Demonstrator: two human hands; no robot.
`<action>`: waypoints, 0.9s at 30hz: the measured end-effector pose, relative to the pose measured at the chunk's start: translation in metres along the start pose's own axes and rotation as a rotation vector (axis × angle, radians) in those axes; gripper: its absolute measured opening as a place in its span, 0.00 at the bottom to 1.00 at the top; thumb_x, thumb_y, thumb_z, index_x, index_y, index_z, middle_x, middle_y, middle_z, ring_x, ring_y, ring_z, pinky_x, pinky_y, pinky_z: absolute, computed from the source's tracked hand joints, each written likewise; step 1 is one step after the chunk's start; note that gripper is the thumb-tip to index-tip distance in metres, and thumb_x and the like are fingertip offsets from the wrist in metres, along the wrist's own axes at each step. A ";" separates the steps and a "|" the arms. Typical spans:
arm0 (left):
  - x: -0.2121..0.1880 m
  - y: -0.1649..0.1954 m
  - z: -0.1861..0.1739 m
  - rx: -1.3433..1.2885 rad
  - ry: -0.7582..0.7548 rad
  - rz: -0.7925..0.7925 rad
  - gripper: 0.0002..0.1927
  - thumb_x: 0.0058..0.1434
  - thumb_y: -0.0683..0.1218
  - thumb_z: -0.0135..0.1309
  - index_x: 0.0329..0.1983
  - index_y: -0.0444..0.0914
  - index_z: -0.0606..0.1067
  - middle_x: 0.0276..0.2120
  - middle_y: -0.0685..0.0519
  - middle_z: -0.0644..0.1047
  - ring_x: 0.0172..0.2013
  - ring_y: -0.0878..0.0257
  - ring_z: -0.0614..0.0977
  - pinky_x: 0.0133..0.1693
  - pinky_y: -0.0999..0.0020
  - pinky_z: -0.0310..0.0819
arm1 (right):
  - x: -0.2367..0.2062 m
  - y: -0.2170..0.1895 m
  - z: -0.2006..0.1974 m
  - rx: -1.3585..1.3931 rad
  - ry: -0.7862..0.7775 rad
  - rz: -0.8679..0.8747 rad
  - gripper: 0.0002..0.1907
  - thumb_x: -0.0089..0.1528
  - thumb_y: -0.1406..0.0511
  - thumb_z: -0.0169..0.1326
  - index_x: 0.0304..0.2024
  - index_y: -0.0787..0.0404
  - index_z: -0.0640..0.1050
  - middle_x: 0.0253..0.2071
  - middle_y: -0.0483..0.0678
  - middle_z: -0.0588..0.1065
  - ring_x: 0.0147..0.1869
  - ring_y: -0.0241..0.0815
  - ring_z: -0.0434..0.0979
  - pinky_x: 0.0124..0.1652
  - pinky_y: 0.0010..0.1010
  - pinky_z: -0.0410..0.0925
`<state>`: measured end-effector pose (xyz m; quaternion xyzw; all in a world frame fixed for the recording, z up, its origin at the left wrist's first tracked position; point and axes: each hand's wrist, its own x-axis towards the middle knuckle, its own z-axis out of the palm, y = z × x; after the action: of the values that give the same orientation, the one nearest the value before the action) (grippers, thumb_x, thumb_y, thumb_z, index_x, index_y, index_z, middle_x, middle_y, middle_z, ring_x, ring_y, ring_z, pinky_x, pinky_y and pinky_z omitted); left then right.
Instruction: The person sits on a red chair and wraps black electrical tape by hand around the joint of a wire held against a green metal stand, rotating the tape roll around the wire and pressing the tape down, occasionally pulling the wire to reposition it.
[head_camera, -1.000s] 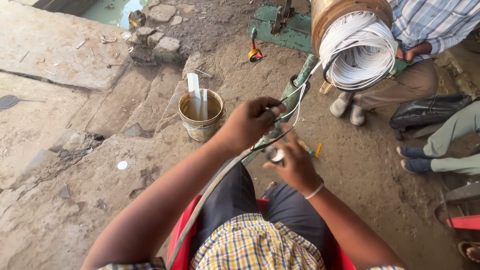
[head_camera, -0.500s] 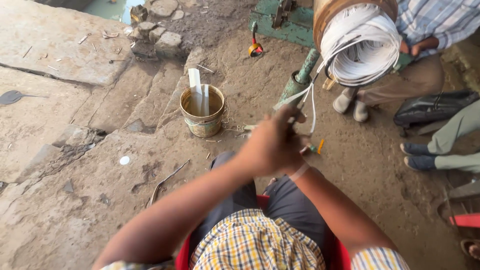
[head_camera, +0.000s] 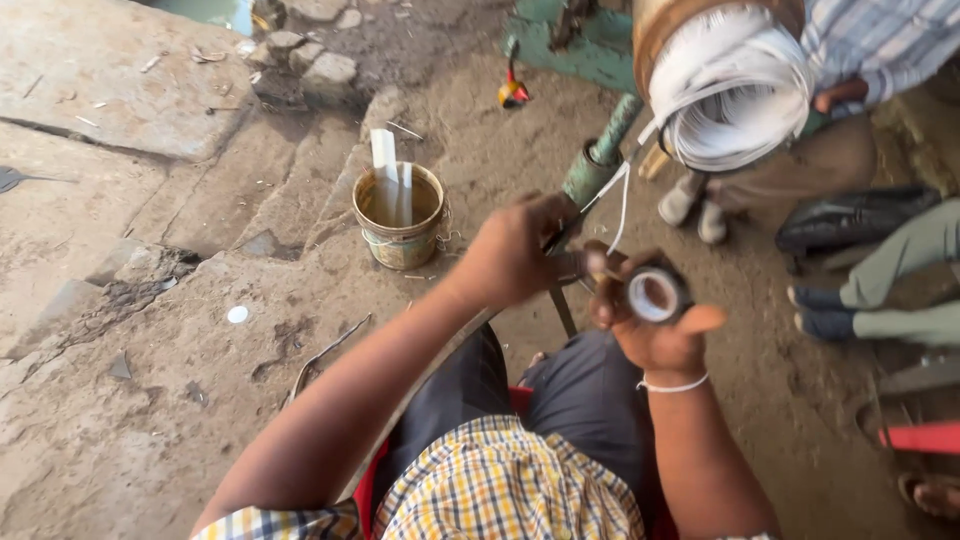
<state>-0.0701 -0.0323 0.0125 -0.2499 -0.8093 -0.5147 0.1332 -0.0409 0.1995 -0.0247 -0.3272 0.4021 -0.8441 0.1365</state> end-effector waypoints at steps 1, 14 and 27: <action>0.005 -0.011 0.001 -0.127 -0.013 0.050 0.35 0.57 0.64 0.65 0.58 0.38 0.73 0.51 0.38 0.77 0.46 0.47 0.84 0.42 0.57 0.82 | 0.000 -0.003 -0.001 0.109 -0.065 0.003 0.50 0.56 0.35 0.57 0.63 0.66 0.71 0.71 0.62 0.68 0.49 0.47 0.77 0.46 0.37 0.70; 0.010 -0.015 -0.056 -0.787 -0.028 -0.242 0.43 0.54 0.61 0.65 0.63 0.41 0.55 0.29 0.54 0.67 0.30 0.60 0.72 0.37 0.60 0.74 | -0.008 -0.006 -0.006 0.435 0.046 -0.006 0.50 0.63 0.31 0.43 0.56 0.71 0.72 0.58 0.62 0.72 0.50 0.47 0.72 0.50 0.38 0.66; -0.017 0.010 -0.061 -0.265 0.174 -0.039 0.34 0.61 0.49 0.66 0.63 0.36 0.61 0.47 0.45 0.77 0.30 0.58 0.83 0.32 0.66 0.79 | 0.006 -0.004 0.007 0.351 0.094 0.047 0.51 0.65 0.31 0.41 0.57 0.73 0.74 0.48 0.61 0.72 0.46 0.48 0.71 0.52 0.41 0.66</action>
<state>-0.0531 -0.0883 0.0387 -0.2038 -0.7245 -0.6391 0.1587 -0.0406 0.1954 -0.0155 -0.2491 0.2620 -0.9123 0.1923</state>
